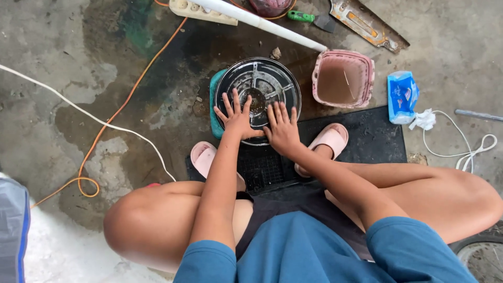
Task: The person is manually polishing the edges of a circular metal fan guard using their hands and a small abrasive material.
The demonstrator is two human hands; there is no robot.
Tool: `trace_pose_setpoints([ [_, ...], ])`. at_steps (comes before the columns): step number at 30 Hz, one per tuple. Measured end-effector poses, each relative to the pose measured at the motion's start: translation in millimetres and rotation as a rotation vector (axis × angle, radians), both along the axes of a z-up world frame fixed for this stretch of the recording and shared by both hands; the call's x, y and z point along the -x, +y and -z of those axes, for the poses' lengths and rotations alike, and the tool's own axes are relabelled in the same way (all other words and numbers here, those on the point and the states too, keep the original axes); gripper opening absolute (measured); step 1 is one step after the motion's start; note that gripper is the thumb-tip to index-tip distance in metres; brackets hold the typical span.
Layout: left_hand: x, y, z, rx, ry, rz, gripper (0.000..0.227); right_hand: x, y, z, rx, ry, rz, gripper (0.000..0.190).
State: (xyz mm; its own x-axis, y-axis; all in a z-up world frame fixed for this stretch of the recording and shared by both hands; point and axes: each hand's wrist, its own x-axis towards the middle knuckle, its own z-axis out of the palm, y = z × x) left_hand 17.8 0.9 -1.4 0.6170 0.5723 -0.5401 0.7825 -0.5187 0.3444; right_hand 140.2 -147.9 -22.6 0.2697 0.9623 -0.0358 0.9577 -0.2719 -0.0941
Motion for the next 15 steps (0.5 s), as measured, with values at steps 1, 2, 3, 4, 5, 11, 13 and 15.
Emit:
trace_pose_setpoints([
  [1, 0, 0, -1, 0.002, -0.005, -0.011, 0.135, -8, 9, 0, -0.035, -0.007, 0.02, 0.076],
  [2, 1, 0, -1, 0.003, -0.01, -0.023, 0.134, -15, 18, 1, -0.07, -0.013, 0.04, 0.077],
  [3, 1, -1, 2, 0.014, -0.003, -0.026, 0.134, -14, 19, 0, -0.06, -0.006, 0.037, 0.077],
  [4, 1, -1, 5, 0.0, -0.002, -0.019, 0.135, -13, 20, 0, -0.066, 0.016, 0.056, 0.08],
  [5, 0, 3, 6, -0.021, -0.005, -0.011, 0.135, -14, 27, -1, -0.079, 0.036, 0.075, 0.084],
  [11, 2, -3, -1, 0.002, -0.019, -0.027, 0.133, -4, 19, -7, -0.1, -0.086, 0.086, 0.069],
  [13, 2, -5, -5, 0.007, -0.022, -0.037, 0.134, -4, 30, -6, -0.062, -0.032, 0.121, 0.072],
  [15, 2, -4, -5, 0.0, -0.028, -0.044, 0.135, 7, 24, -5, -0.037, 0.018, 0.159, 0.075],
])
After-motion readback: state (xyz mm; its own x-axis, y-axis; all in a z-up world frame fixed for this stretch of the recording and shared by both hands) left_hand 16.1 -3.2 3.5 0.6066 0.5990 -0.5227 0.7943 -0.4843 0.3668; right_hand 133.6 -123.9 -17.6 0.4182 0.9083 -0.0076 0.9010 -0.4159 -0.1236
